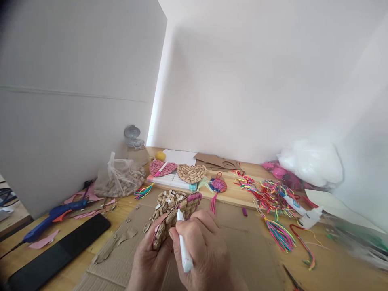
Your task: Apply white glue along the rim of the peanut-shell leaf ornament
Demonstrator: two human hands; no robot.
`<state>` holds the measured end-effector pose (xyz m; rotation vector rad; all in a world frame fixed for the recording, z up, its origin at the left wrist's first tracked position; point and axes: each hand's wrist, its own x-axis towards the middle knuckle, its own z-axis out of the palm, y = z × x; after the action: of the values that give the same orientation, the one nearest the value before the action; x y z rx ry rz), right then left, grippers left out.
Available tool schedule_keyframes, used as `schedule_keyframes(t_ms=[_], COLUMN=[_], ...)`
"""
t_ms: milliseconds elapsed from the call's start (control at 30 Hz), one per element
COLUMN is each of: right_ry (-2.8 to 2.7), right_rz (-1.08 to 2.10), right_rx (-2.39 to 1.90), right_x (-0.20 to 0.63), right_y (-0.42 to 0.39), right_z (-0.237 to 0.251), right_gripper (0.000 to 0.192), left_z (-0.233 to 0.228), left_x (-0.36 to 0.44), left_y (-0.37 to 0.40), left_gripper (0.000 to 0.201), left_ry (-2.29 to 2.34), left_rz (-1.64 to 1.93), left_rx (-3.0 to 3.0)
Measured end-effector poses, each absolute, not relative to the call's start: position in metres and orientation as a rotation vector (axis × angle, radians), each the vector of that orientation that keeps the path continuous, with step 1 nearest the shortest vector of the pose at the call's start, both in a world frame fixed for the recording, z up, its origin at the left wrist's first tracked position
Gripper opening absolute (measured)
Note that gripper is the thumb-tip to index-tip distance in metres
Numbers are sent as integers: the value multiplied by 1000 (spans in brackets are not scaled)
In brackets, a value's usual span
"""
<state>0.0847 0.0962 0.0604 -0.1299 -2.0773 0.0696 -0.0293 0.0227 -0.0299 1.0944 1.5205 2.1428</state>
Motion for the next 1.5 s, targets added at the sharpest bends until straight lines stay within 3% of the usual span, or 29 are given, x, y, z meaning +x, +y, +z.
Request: schedule_keyframes(t_ms=[300, 600, 800, 1067, 1267, 1500], right_ry=[-2085, -2059, -2070, -2060, -2064, -2075], right_rz=[-114, 259, 206, -89, 274, 332], right_rx=[-195, -177, -156, -205, -241, -260], right_x=[82, 89, 84, 83, 89, 89], right_y=[101, 106, 99, 105, 105, 102], right_z=[62, 65, 59, 64, 64, 62], right_gripper=[16, 12, 13, 16, 9, 9], left_z=[-29, -28, -28, -36, -36, -45], left_x=[-30, -30, -27, -33, -33, -34], left_y=[23, 24, 24, 26, 26, 28], left_gripper=[32, 36, 32, 36, 36, 35], left_ry=[1531, 1480, 1446, 1482, 1466, 1515], left_rz=[2097, 2117, 2099, 2108, 2121, 2150], left_rx=[1084, 1000, 973, 1094, 1100, 1157])
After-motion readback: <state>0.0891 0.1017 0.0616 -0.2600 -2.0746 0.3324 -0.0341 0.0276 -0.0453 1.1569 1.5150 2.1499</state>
